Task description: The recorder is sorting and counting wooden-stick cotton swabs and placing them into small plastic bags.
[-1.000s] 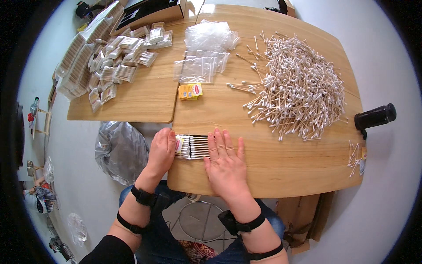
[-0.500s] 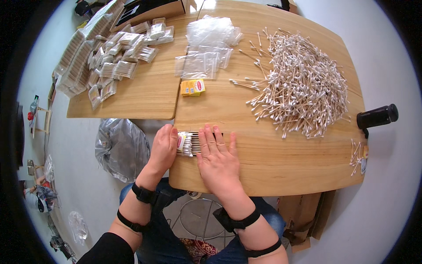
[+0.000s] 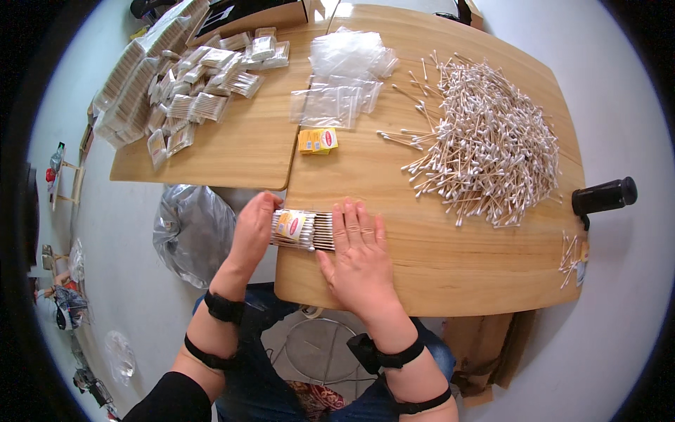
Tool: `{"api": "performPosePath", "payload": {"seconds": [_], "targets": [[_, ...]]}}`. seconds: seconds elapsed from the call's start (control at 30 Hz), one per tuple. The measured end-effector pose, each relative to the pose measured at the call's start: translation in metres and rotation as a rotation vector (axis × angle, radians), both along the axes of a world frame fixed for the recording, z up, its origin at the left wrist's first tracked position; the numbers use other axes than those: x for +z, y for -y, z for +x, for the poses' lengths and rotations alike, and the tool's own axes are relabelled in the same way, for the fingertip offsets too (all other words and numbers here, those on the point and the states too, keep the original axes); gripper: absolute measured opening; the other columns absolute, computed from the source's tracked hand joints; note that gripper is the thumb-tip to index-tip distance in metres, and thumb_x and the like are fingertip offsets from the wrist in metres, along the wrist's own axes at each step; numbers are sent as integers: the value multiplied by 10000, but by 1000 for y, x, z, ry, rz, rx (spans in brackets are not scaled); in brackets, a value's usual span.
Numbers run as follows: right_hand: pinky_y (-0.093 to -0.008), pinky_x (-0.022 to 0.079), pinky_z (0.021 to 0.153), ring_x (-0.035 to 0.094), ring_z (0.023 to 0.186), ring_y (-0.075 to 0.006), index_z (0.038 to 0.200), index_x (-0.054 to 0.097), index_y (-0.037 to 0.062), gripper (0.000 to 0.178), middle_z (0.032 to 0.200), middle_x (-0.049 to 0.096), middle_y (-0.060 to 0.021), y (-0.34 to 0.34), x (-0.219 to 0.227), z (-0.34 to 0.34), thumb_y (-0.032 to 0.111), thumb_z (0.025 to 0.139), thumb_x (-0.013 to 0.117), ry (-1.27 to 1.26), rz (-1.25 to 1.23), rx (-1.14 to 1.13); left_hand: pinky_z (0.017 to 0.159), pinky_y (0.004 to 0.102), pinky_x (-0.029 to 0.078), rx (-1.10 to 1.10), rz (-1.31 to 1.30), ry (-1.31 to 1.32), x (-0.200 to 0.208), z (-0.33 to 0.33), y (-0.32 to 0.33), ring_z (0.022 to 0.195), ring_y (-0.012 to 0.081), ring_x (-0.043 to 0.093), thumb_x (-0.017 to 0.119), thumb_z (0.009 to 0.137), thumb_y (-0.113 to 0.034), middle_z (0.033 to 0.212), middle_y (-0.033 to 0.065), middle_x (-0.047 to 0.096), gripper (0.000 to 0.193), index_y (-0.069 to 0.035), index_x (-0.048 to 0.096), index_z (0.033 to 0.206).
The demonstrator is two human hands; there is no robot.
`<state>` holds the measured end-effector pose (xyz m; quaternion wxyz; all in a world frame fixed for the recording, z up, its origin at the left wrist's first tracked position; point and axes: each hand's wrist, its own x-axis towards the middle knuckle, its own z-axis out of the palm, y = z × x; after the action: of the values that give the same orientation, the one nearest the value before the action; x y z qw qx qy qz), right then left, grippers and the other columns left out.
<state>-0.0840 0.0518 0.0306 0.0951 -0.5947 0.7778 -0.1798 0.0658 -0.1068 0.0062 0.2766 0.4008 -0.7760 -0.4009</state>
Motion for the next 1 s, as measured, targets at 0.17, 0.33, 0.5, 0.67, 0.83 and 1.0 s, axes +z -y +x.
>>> {"api": "performPosePath", "payload": {"seconds": [0.17, 0.33, 0.5, 0.67, 0.83, 1.0], "targets": [[-516, 115, 1208, 250, 1483, -308, 1488, 339, -29, 847, 1565, 323, -197, -4, 3, -5, 502, 884, 605, -49, 25, -3, 655, 274, 454, 121, 98, -7, -11, 7, 12, 698, 101, 514, 482, 1057, -319, 752, 34, 604, 404, 21, 602, 875], [-537, 40, 1211, 179, 1509, -281, 1501, 309, -41, 920, 1595, 267, -183, 4, 1, 8, 596, 881, 550, -141, 117, 2, 565, 307, 410, 198, 315, -34, -31, 3, 6, 591, 117, 426, 529, 1030, -375, 598, 64, 478, 481, 15, 566, 751], [-531, 39, 1213, 169, 1510, -282, 1496, 305, -59, 934, 1595, 261, -189, 12, 1, 18, 601, 881, 546, -106, 106, 22, 559, 288, 395, 214, 331, -82, -30, 0, 4, 602, 96, 390, 533, 1032, -359, 602, 26, 466, 476, 7, 546, 728], [-525, 50, 1212, 171, 1505, -315, 1486, 306, -82, 946, 1584, 264, -218, 20, 4, 33, 602, 879, 550, -59, 95, 6, 547, 272, 395, 255, 423, -204, -24, -6, -3, 605, 65, 417, 519, 1044, -340, 626, -16, 498, 449, -7, 553, 745], [-519, 69, 1210, 187, 1498, -328, 1481, 315, -87, 942, 1576, 277, -226, 17, 5, 30, 582, 873, 578, -31, 60, -7, 549, 270, 401, 228, 424, -201, -25, -4, -2, 610, 61, 433, 512, 1046, -342, 639, -17, 509, 439, -10, 564, 764], [-522, 68, 1209, 195, 1494, -328, 1479, 320, -87, 938, 1574, 280, -226, 7, 5, 33, 574, 869, 586, -68, 103, -23, 571, 279, 411, 233, 372, -185, -23, -2, -3, 624, 70, 430, 507, 1048, -342, 633, -14, 497, 444, -8, 557, 761]]}}
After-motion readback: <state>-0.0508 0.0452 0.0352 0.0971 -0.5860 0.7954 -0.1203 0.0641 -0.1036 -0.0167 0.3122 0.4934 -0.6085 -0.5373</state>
